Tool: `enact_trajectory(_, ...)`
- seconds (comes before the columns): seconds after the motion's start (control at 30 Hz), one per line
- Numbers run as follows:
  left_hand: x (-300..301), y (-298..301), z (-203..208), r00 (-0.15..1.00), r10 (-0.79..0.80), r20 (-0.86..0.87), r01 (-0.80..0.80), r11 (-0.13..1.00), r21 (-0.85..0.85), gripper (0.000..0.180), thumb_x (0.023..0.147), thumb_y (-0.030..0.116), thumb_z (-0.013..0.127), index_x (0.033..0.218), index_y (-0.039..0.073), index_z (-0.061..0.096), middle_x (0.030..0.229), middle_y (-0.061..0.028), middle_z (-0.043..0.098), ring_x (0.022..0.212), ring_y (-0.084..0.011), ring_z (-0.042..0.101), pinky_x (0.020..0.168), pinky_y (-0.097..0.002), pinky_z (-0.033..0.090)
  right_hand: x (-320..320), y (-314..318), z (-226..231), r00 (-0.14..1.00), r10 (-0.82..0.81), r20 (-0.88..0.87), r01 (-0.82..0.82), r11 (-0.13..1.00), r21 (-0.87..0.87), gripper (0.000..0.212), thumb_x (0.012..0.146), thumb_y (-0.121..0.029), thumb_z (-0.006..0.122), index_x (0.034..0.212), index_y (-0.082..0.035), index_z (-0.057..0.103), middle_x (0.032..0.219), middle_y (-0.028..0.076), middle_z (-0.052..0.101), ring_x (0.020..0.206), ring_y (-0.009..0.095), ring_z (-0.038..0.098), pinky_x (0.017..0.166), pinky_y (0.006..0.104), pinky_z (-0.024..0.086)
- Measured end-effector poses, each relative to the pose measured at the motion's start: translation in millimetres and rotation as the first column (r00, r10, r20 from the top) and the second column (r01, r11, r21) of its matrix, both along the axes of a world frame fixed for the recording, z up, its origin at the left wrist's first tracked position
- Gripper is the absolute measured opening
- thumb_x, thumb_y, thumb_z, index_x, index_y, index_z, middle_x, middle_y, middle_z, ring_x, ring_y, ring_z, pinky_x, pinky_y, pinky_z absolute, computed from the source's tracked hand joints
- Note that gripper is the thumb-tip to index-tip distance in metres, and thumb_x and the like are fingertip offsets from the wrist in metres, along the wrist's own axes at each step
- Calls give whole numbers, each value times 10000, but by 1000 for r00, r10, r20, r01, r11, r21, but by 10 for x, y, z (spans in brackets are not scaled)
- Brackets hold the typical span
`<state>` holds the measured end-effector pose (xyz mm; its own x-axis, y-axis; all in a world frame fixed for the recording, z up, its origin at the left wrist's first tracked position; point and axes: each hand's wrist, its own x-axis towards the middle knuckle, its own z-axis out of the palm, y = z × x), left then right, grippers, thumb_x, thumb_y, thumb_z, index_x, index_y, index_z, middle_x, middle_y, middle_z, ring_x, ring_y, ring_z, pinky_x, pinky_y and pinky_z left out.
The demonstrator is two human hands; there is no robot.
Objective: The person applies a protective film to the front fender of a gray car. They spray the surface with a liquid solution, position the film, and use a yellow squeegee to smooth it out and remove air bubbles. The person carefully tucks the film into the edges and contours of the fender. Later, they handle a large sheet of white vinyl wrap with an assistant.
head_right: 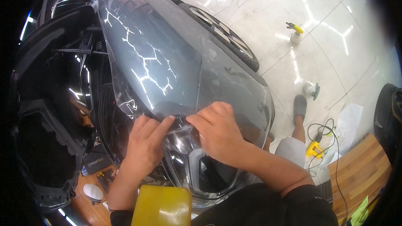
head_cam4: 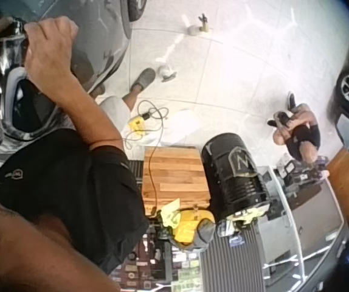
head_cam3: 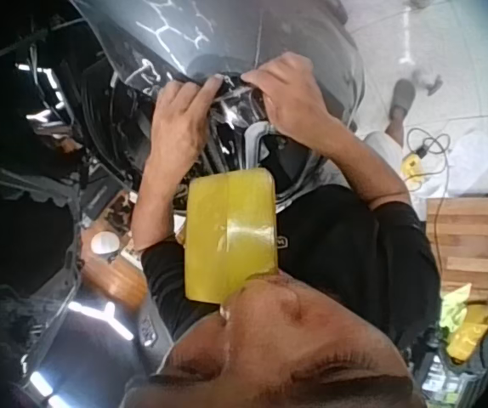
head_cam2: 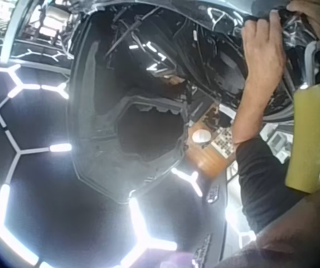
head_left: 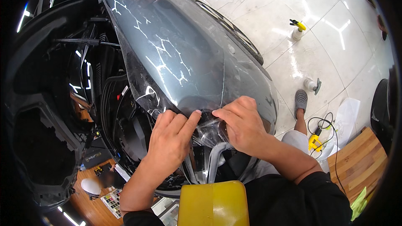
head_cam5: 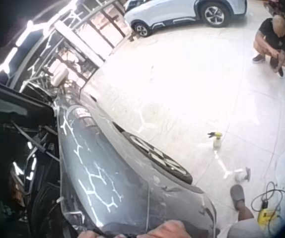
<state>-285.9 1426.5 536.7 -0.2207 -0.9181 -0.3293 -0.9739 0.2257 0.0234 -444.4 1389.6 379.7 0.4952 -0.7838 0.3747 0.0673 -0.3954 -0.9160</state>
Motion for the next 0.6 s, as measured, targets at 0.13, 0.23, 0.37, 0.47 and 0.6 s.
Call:
enact_trajectory(0.13, -25, -20, 7, 998, 28, 52, -32, 996, 78, 566, 705, 19, 636, 1270, 56, 612, 807, -71, 484, 766, -259, 485, 736, -368, 431, -86, -28, 78, 995, 67, -72, -65, 998, 26, 418, 683, 25, 626, 1095, -42, 651, 960, 53, 584, 934, 264, 511, 888, 431, 363)
enact_trajectory(0.23, -79, -81, 29, 993, -6, 117, -8, 992, 124, 558, 736, 45, 630, 1291, 100, 609, 805, -70, 472, 758, -256, 478, 723, -367, 429, -107, -36, 74, 994, 80, -72, -78, 996, 36, 423, 688, 26, 618, 1103, -44, 652, 954, 50, 574, 926, 264, 505, 885, 431, 364)
enact_trajectory(0.37, -149, -154, 58, 983, -18, 185, -15, 985, 174, 604, 720, 38, 632, 1299, 209, 610, 822, -45, 477, 730, -243, 472, 679, -359, 445, -105, -26, 66, 995, 81, -54, -78, 995, 58, 423, 702, 32, 606, 1116, -41, 652, 948, 53, 569, 916, 267, 502, 868, 433, 375)
enact_trajectory(0.47, -188, -155, 72, 963, -56, 265, -1, 977, 213, 592, 740, 82, 641, 1311, 231, 596, 815, -49, 471, 739, -242, 485, 668, -363, 447, -128, -21, 83, 994, 89, -64, -85, 994, 66, 423, 706, 30, 612, 1123, -32, 652, 944, 61, 569, 920, 279, 503, 870, 442, 383)
enact_trajectory(0.6, -198, -152, 72, 943, -110, 313, 35, 971, 237, 615, 745, 99, 633, 1339, 247, 568, 813, -58, 461, 739, -240, 487, 650, -369, 449, -165, -18, 58, 982, 166, -89, -157, 983, 98, 489, 692, 26, 629, 1179, -21, 621, 1006, 95, 558, 948, 314, 509, 958, 484, 384)
